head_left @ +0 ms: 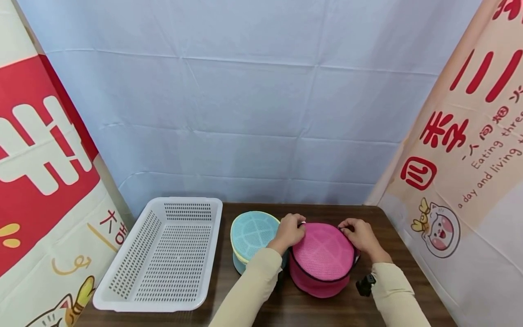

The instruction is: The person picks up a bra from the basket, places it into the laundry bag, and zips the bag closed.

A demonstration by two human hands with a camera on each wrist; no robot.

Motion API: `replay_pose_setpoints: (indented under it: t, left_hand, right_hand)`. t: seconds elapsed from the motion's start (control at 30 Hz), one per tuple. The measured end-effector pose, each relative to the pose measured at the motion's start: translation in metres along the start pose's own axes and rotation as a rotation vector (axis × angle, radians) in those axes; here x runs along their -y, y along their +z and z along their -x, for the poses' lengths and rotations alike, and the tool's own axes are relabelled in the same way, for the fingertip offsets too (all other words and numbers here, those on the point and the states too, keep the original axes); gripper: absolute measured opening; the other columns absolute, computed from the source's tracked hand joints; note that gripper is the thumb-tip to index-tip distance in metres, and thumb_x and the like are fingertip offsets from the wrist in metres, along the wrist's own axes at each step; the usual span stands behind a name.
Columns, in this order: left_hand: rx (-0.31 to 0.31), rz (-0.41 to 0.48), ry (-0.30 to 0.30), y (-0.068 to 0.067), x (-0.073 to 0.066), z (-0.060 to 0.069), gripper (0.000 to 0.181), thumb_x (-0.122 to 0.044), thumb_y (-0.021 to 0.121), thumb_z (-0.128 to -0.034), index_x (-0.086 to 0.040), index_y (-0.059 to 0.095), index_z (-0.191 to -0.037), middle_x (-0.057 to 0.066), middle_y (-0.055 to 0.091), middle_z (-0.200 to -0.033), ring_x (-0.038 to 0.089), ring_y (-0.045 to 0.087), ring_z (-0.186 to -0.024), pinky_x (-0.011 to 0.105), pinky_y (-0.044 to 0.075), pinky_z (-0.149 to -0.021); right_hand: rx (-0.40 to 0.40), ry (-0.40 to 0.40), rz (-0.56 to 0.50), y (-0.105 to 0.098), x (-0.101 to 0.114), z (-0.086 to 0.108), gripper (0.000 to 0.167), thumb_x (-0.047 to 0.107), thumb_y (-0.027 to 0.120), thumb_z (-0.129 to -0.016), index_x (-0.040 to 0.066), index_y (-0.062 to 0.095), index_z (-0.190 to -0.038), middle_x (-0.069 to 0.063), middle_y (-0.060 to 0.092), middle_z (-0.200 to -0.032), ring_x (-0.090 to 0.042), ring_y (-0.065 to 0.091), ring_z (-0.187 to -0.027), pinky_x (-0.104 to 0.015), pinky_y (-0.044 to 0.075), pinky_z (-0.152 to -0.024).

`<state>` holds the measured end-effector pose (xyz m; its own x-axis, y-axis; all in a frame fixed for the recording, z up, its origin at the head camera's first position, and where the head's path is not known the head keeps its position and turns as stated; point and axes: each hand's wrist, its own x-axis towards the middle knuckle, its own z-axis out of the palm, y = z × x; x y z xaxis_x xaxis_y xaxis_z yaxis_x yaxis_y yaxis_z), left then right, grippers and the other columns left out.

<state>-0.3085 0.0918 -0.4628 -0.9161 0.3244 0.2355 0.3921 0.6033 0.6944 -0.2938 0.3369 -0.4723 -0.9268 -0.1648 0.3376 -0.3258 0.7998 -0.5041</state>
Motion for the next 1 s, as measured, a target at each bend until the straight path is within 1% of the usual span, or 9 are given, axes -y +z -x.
replay_pose_setpoints:
  t: [0.13, 0.3, 0.4, 0.47, 0.53, 0.6, 0.7, 0.83, 1.0]
  left_hand:
    - [0.024, 0.06, -0.072, 0.002, 0.004, -0.005, 0.023, -0.008, 0.058, -0.086, -0.004, 0.067, -0.107, 0.006, 0.065, -0.098, 0.017, 0.059, -0.092, 0.027, 0.047, -0.075]
    - [0.057, 0.172, -0.168, 0.003, 0.005, -0.006, 0.021, -0.014, 0.06, -0.0882, -0.004, 0.067, -0.105, 0.002, 0.064, -0.089, 0.015, 0.059, -0.085, 0.026, 0.047, -0.071]
    - [0.087, 0.2, -0.184, 0.004, 0.003, -0.004, 0.021, -0.018, 0.062, -0.0869, -0.005, 0.068, -0.102, 0.0, 0.063, -0.086, 0.014, 0.058, -0.082, 0.026, 0.046, -0.069]
    - [0.102, 0.185, -0.183, 0.006, 0.002, -0.002, 0.019, -0.02, 0.063, -0.0861, -0.006, 0.069, -0.097, -0.001, 0.062, -0.085, 0.013, 0.057, -0.08, 0.025, 0.045, -0.068]
    - [0.098, 0.161, -0.178, 0.009, 0.002, -0.001, 0.014, -0.02, 0.064, -0.0852, -0.008, 0.069, -0.09, -0.001, 0.061, -0.083, 0.013, 0.056, -0.077, 0.025, 0.045, -0.066]
    - [0.083, 0.157, -0.193, 0.011, 0.001, 0.0, 0.011, -0.017, 0.063, -0.0842, -0.008, 0.069, -0.084, -0.002, 0.06, -0.079, 0.012, 0.055, -0.074, 0.025, 0.045, -0.063]
    - [0.038, 0.179, -0.222, 0.015, 0.0, 0.0, 0.008, -0.013, 0.059, -0.0827, -0.009, 0.065, -0.079, -0.002, 0.057, -0.075, 0.013, 0.053, -0.072, 0.026, 0.044, -0.062]
    - [-0.044, 0.199, -0.25, 0.02, 0.0, 0.0, 0.007, -0.012, 0.057, -0.0809, -0.011, 0.062, -0.076, -0.002, 0.055, -0.074, 0.013, 0.053, -0.072, 0.027, 0.043, -0.062]
    - [-0.116, 0.206, -0.274, 0.023, 0.0, 0.002, 0.004, -0.014, 0.062, -0.0798, -0.012, 0.063, -0.076, -0.003, 0.058, -0.073, 0.014, 0.055, -0.07, 0.027, 0.044, -0.062]
  right_hand:
    - [-0.007, -0.005, 0.005, 0.002, 0.004, -0.003, 0.011, -0.003, 0.062, -0.082, 0.005, 0.068, -0.084, -0.008, 0.065, -0.084, -0.023, 0.056, -0.073, -0.041, 0.043, -0.065]
    - [-0.024, -0.022, 0.002, 0.005, 0.009, -0.006, 0.008, -0.003, 0.063, -0.082, 0.003, 0.068, -0.085, -0.008, 0.065, -0.083, -0.024, 0.057, -0.074, -0.041, 0.043, -0.065]
    - [-0.033, -0.031, 0.0, 0.006, 0.01, -0.009, 0.009, -0.003, 0.063, -0.082, 0.004, 0.068, -0.084, -0.008, 0.066, -0.082, -0.024, 0.057, -0.075, -0.042, 0.043, -0.066]
    - [-0.034, -0.033, 0.001, 0.007, 0.011, -0.01, 0.01, -0.003, 0.063, -0.082, 0.004, 0.069, -0.083, -0.007, 0.066, -0.082, -0.024, 0.057, -0.074, -0.041, 0.043, -0.066]
    - [-0.025, -0.028, -0.004, 0.008, 0.011, -0.011, 0.011, -0.003, 0.062, -0.082, 0.005, 0.069, -0.083, -0.007, 0.065, -0.082, -0.023, 0.056, -0.073, -0.04, 0.043, -0.065]
    - [-0.01, -0.022, -0.006, 0.008, 0.012, -0.011, 0.012, -0.004, 0.062, -0.082, 0.005, 0.069, -0.084, -0.007, 0.065, -0.082, -0.022, 0.056, -0.073, -0.039, 0.043, -0.065]
    - [0.004, -0.014, -0.011, 0.008, 0.013, -0.012, 0.012, -0.004, 0.061, -0.082, 0.004, 0.069, -0.085, -0.007, 0.065, -0.083, -0.024, 0.057, -0.075, -0.04, 0.043, -0.065]
    - [-0.008, -0.02, -0.012, 0.009, 0.015, -0.012, 0.01, -0.004, 0.062, -0.083, 0.003, 0.068, -0.085, -0.009, 0.066, -0.085, -0.029, 0.059, -0.081, -0.042, 0.044, -0.068]
    - [-0.017, -0.023, -0.006, 0.009, 0.016, -0.01, 0.009, -0.004, 0.062, -0.083, 0.003, 0.068, -0.084, -0.009, 0.066, -0.085, -0.031, 0.06, -0.082, -0.044, 0.044, -0.068]
